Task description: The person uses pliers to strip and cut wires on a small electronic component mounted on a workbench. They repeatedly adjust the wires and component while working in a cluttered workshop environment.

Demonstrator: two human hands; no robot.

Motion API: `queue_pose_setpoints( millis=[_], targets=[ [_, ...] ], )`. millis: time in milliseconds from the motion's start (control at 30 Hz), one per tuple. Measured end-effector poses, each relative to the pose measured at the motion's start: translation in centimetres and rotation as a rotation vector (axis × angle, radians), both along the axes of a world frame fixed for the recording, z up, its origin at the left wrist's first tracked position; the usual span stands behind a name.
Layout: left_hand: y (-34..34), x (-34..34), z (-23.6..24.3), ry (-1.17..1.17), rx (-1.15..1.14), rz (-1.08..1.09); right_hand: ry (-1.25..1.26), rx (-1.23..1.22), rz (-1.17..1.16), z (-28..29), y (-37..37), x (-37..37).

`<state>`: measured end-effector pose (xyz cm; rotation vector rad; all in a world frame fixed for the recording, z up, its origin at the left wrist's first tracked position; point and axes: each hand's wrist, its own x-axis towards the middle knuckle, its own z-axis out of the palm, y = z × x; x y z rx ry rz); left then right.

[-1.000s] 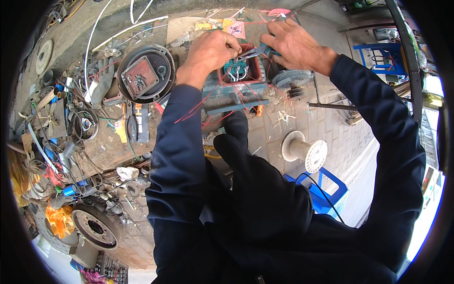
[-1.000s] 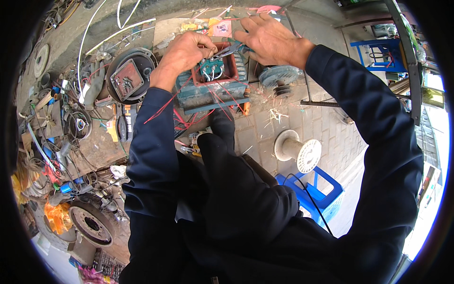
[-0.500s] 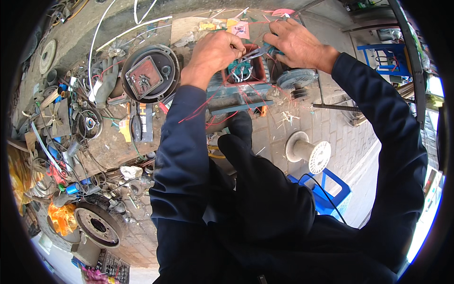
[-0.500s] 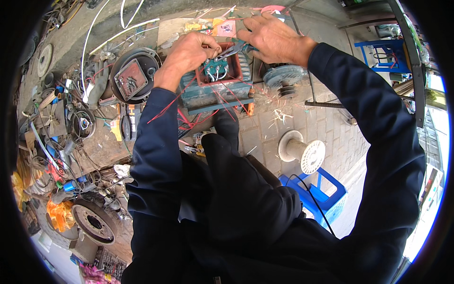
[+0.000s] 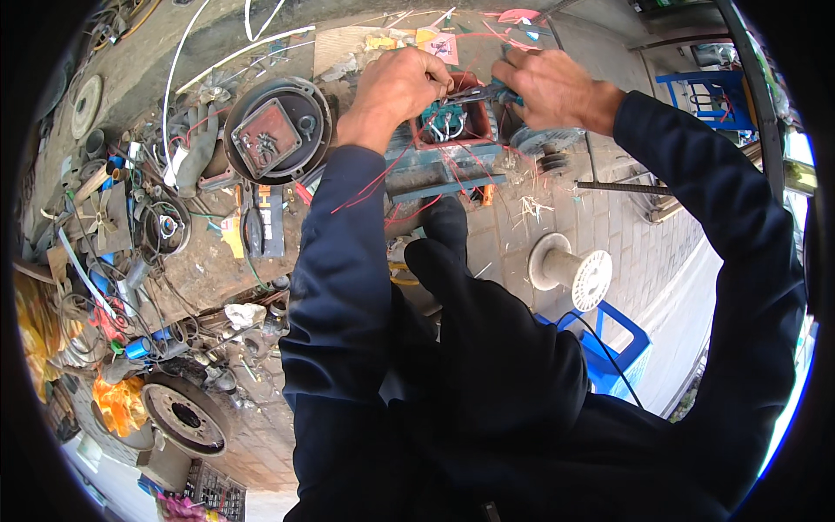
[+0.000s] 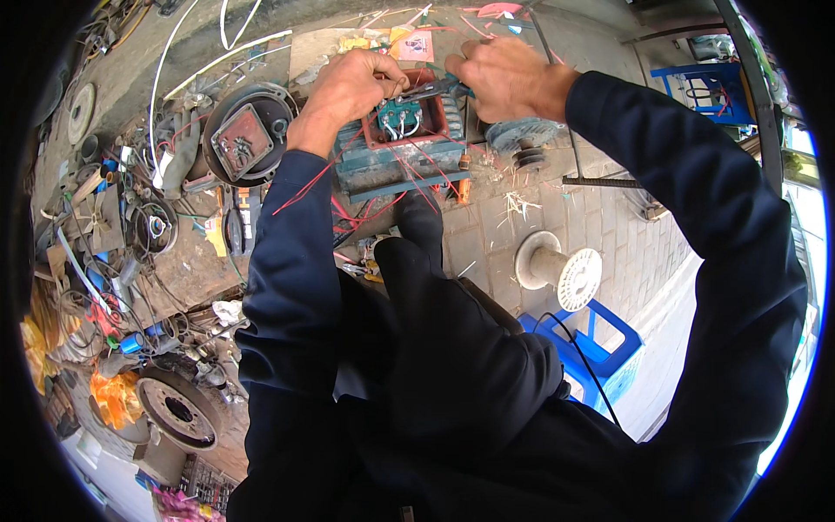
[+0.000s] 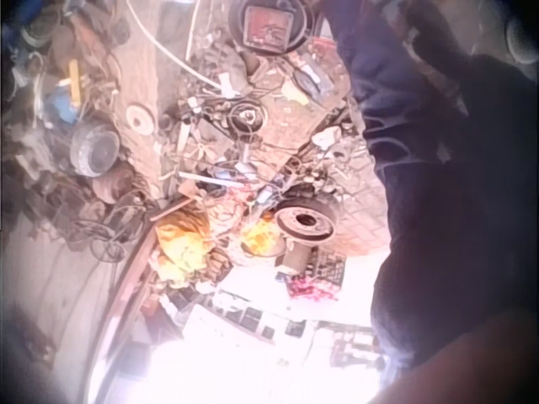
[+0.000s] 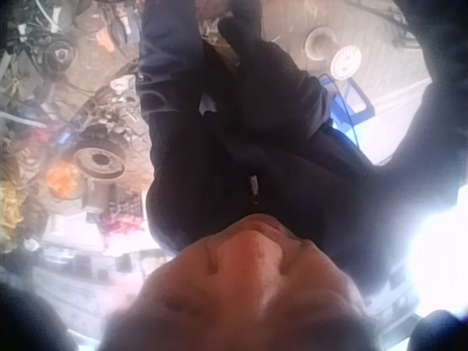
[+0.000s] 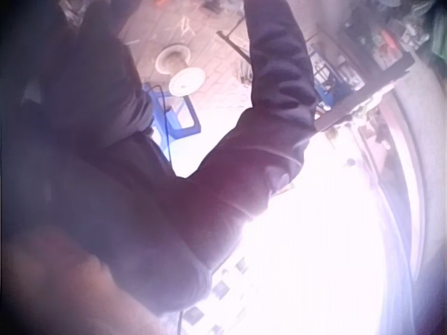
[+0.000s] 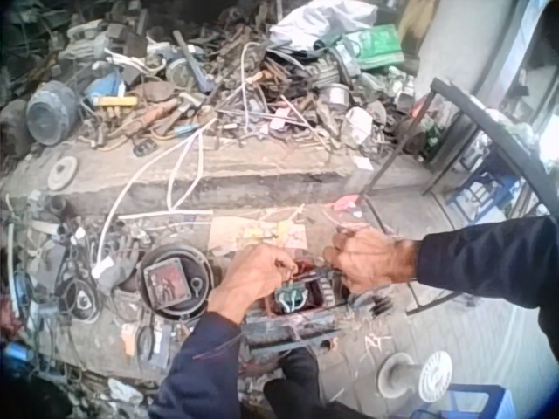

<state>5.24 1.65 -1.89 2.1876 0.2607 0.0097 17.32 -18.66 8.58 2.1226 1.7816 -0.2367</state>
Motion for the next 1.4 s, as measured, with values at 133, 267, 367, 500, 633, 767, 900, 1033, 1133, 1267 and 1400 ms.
queue_pose_setpoints(
  millis=[133,267,367,500,633,767,900,1033,1133,1267,1400],
  targets=[
    [0.1,0.0,-0.4,0.008,0.011,-0.003,-0.016,-0.087,-0.144,0.5,-0.4,-1.9],
    [0.2,0.2,-1.4,-0.026,-0.027,-0.032,0.010,-0.084,-0.222,0.5,-0.6,-3.0],
    [0.7,0.6,-2.0,0.005,-0.087,-0.041,-0.014,-0.024,-0.146,0.9,-0.5,-2.7],
    [1.6,0.2,-2.5,-0.070,-0.219,-0.122,-0.149,0.107,0.049,2.1,-0.6,-1.1],
    [2.2,-0.4,-2.2,-0.014,-0.361,-0.106,-0.141,0.108,0.088,1.7,-0.3,-1.1],
    [2.2,-0.8,-1.5,-0.066,-0.439,-0.057,-0.127,0.102,0.101,1.0,0.4,-1.3],
    [1.7,-1.3,-0.6,-0.005,-0.240,0.030,-0.099,0.141,0.142,0.7,1.1,-0.9],
    [1.4,-1.3,-0.1,0.035,-0.210,0.060,-0.080,0.138,0.182,0.5,1.6,-0.3],
    [1.5,-1.2,0.1,0.076,-0.188,0.054,-0.075,0.135,0.208,0.6,1.8,-0.1],
    [1.6,-1.4,0.2,0.048,-0.094,0.031,-0.068,0.114,0.204,0.7,1.9,-0.2],
    [1.7,-1.4,0.1,0.048,-0.113,0.021,-0.083,0.119,0.227,0.5,2.0,-0.1]
  ],
)
